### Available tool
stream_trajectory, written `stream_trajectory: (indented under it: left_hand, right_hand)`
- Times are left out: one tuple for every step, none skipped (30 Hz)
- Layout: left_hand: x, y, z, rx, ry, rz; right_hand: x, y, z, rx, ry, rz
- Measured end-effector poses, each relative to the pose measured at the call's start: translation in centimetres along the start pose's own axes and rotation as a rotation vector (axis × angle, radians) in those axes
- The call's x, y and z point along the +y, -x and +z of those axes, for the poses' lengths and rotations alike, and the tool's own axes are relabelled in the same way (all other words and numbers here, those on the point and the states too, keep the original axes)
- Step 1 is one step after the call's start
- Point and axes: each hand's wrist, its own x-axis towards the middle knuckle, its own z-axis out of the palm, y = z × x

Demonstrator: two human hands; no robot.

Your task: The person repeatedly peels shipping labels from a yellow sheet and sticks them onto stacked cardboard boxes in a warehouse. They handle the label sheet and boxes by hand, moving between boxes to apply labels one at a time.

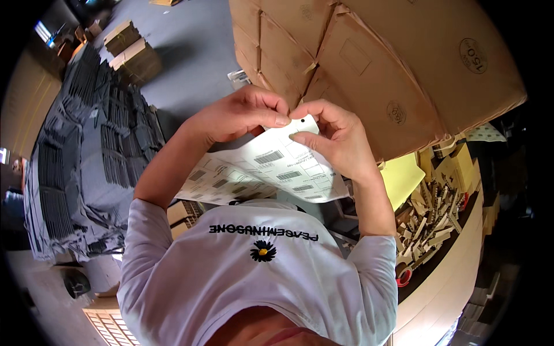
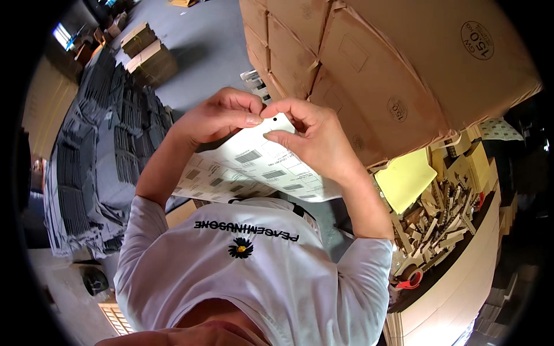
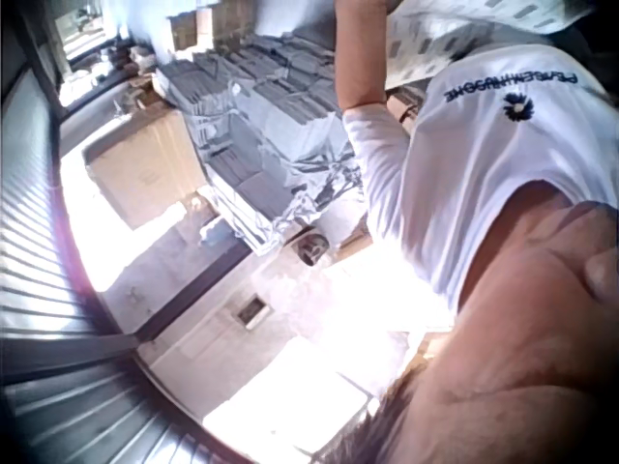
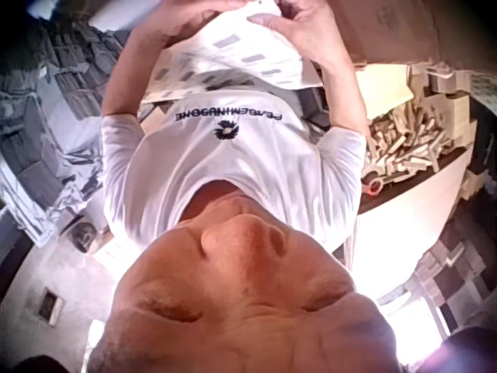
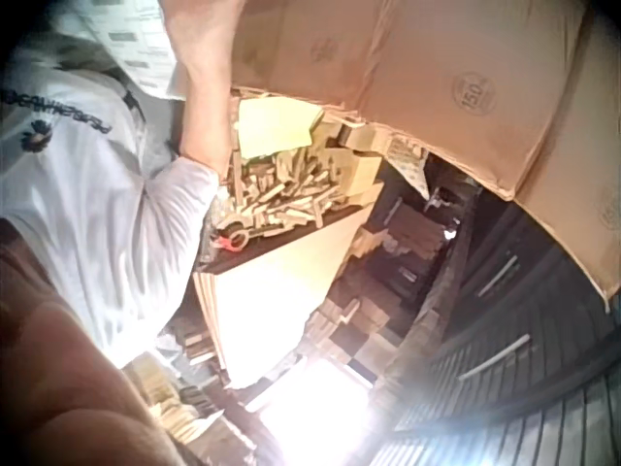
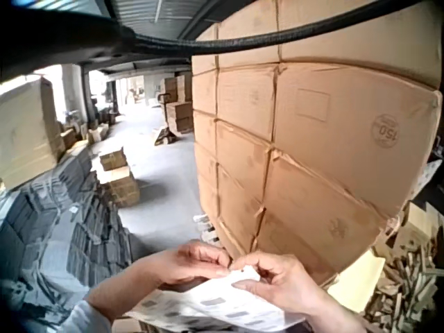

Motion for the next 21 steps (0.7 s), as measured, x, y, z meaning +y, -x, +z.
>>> stream_trajectory:
  left_hand:
    - [0.1,-1.2,-0.7,-0.05,0.038,-0.03]
    - [0.0,-2.3,-1.2,-0.084,0.099,-0.07]
    - [0.3,-3.1,-1.3,-0.092,0.107,-0.108]
    - [0.4,-3.8,-1.6,-0.103,0.123,-0.122]
    - [0.1,-4.9,-2.2,-0.125,0.149,-0.135]
    - [-0.2,-5.8,-2.8,-0.153,0.207,-0.128]
    - [-0.7,-6.8,-3.4,-0.178,0.272,-0.112]
    - [-1.0,-7.6,-4.0,-0.2,0.336,-0.099]
    - [-1.2,-8.4,-4.4,-0.228,0.366,-0.104]
    - [-1.3,-8.9,-5.0,-0.257,0.388,-0.11]
    - [-1.3,-9.3,-5.7,-0.284,0.41,-0.118]
    - [-1.0,-9.6,-6.2,-0.302,0.413,-0.115]
    - [-0.6,-9.9,-6.7,-0.322,0.419,-0.112]
    - [-0.4,-10.1,-7.3,-0.339,0.435,-0.106]
    - [-0.4,-10.2,-8.2,-0.367,0.469,-0.124]
    - [-0.3,-10.6,-8.9,-0.399,0.506,-0.129]
    - [-0.3,-10.9,-9.6,-0.43,0.543,-0.135]
    - [-0.4,-11.1,-10.1,-0.435,0.576,-0.137]
    - [-0.6,-11.1,-10.5,-0.435,0.602,-0.141]
    - [-0.9,-11.0,-10.8,-0.434,0.629,-0.146]
    - [-1.1,-10.8,-11.1,-0.415,0.63,-0.181]
  right_hand:
    - [0.1,-0.4,-0.7,0.019,0.033,0.014]
    - [0.3,-0.9,-1.3,0.024,0.041,0.02]
    - [0.5,-1.3,-1.9,0.032,0.048,0.026]
    - [0.7,-1.6,-2.4,0.039,0.052,0.037]
    - [0.8,-1.8,-2.8,0.075,0.042,0.048]
    - [0.9,-2.2,-2.9,0.112,0.03,0.057]
    - [0.8,-2.6,-3.1,0.141,0.028,0.068]
    - [0.7,-2.8,-3.2,0.174,0.071,0.029]
    - [0.6,-3.1,-3.3,0.205,0.114,-0.009]
    - [0.6,-3.5,-3.0,0.24,0.157,-0.054]
    - [0.7,-3.9,-2.7,0.287,0.179,-0.087]
    - [0.9,-4.4,-2.4,0.333,0.202,-0.12]
    - [1.0,-5.0,-2.1,0.38,0.226,-0.15]
    - [0.9,-5.5,-1.6,0.423,0.237,-0.135]
    - [0.8,-6.2,-0.9,0.466,0.247,-0.119]
    - [0.5,-6.8,-0.6,0.503,0.271,-0.107]
    - [0.3,-7.3,-0.1,0.524,0.251,-0.08]
    - [0.2,-7.7,0.4,0.544,0.23,-0.054]
    - [0.2,-8.2,0.8,0.564,0.203,-0.034]
    - [-0.1,-8.7,1.0,0.545,0.248,-0.056]
    - [-0.3,-9.1,1.0,0.524,0.293,-0.076]
